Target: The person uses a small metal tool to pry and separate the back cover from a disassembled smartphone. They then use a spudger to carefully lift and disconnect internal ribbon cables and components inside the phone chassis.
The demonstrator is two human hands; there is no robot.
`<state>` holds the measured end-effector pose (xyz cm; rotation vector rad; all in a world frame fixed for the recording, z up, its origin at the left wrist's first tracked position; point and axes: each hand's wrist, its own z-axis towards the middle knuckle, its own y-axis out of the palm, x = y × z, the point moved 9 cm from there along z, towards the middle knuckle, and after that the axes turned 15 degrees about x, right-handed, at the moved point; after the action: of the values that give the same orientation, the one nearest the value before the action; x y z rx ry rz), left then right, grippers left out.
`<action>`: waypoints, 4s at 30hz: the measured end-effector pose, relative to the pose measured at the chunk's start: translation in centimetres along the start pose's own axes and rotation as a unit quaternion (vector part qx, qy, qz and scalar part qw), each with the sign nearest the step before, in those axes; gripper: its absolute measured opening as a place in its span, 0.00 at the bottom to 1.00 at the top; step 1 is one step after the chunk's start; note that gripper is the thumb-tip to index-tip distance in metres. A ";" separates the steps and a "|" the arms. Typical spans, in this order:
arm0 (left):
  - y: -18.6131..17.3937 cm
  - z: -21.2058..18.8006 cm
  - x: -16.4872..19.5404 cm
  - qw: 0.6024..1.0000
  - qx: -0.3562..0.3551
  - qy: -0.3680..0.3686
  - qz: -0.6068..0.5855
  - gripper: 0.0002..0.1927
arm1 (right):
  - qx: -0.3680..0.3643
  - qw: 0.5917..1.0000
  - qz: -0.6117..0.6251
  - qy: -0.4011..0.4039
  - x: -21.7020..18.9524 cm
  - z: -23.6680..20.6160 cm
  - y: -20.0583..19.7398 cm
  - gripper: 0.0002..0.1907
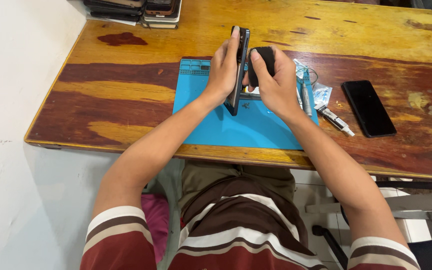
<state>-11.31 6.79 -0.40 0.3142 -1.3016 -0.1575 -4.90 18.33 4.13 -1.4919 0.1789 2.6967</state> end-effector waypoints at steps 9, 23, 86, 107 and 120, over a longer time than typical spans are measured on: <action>-0.5 0.7 -0.3 0.997 0.006 0.058 0.049 0.26 | 0.002 1.000 -0.014 -0.010 0.0 0.0 -0.1 0.09; -1.0 0.7 0.9 0.978 0.054 0.152 0.129 0.28 | 0.021 0.996 -0.069 -0.055 -0.2 0.1 -0.8 0.10; -1.9 2.5 0.2 0.993 0.050 0.049 0.093 0.26 | -0.047 0.989 -0.130 -0.053 3.6 -0.3 0.4 0.14; -0.3 1.0 -0.5 0.998 0.005 0.006 0.059 0.33 | 0.027 0.994 -0.089 -0.055 1.5 -0.7 0.5 0.14; -2.0 2.7 -1.3 0.997 0.059 -0.047 0.037 0.38 | -0.031 0.997 -0.068 0.016 1.9 -2.0 1.9 0.09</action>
<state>-14.12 4.88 -1.62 0.3616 -1.4159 -0.0340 -4.46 16.14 1.60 -1.5051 -0.0038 2.5955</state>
